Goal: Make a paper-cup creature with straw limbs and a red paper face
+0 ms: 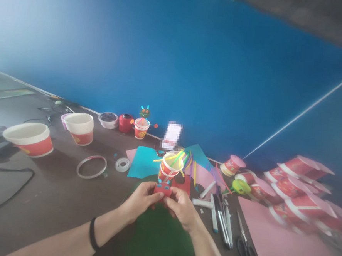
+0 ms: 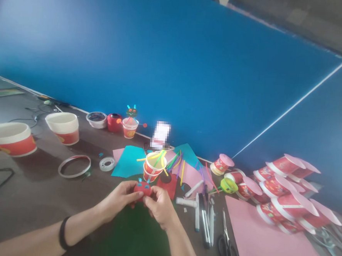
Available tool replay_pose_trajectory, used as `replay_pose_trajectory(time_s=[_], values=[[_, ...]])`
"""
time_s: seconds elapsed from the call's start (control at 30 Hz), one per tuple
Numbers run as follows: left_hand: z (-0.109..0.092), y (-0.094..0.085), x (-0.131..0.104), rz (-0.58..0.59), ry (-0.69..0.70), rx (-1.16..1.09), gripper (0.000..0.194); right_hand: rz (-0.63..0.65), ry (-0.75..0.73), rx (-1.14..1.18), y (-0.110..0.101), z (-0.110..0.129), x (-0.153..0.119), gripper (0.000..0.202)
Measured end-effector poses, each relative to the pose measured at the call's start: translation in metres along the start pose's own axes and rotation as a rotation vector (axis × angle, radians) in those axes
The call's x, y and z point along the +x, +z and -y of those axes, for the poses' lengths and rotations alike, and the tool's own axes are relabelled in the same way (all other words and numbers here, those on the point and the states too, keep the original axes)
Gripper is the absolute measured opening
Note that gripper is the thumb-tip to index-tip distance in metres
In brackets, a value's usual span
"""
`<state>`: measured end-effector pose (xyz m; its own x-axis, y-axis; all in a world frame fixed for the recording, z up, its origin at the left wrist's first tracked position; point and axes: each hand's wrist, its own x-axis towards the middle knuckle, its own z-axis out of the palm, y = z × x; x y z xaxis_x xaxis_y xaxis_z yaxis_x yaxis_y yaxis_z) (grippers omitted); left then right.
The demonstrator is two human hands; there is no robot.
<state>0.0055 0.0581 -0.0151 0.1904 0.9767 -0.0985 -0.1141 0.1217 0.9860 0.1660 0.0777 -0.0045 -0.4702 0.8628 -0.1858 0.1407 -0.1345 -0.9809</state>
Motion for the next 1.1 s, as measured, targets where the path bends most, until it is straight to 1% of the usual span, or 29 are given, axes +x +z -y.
replay_pose_trajectory(time_s=[0.13, 0.33, 0.53, 0.7, 0.83, 0.93, 1.1], values=[[-0.005, 0.001, -0.001, -0.02, 0.006, 0.032, 0.028, -0.002, -0.009, 0.012, 0.0, 0.001, 0.0, 0.021], [-0.012, 0.002, -0.004, -0.057, 0.004, 0.047, 0.027, 0.004, -0.018, -0.001, 0.001, 0.001, 0.0, 0.025], [-0.005, 0.001, -0.001, -0.057, 0.031, 0.08, 0.029, 0.002, -0.037, -0.032, 0.002, 0.0, 0.0, 0.026], [-0.003, 0.001, -0.001, -0.063, 0.039, 0.071, 0.027, -0.027, -0.046, -0.041, 0.003, 0.0, 0.0, 0.027], [-0.001, 0.001, -0.002, -0.063, 0.048, 0.058, 0.027, -0.012, -0.052, -0.046, 0.003, -0.002, -0.001, 0.025], [-0.001, 0.0, -0.002, -0.129, 0.092, 0.046, 0.027, -0.004, -0.072, -0.081, 0.003, -0.001, -0.002, 0.021], [-0.001, -0.005, 0.001, -0.257, 0.168, 0.031, 0.028, -0.051, -0.157, -0.191, 0.007, 0.005, -0.004, 0.011]])
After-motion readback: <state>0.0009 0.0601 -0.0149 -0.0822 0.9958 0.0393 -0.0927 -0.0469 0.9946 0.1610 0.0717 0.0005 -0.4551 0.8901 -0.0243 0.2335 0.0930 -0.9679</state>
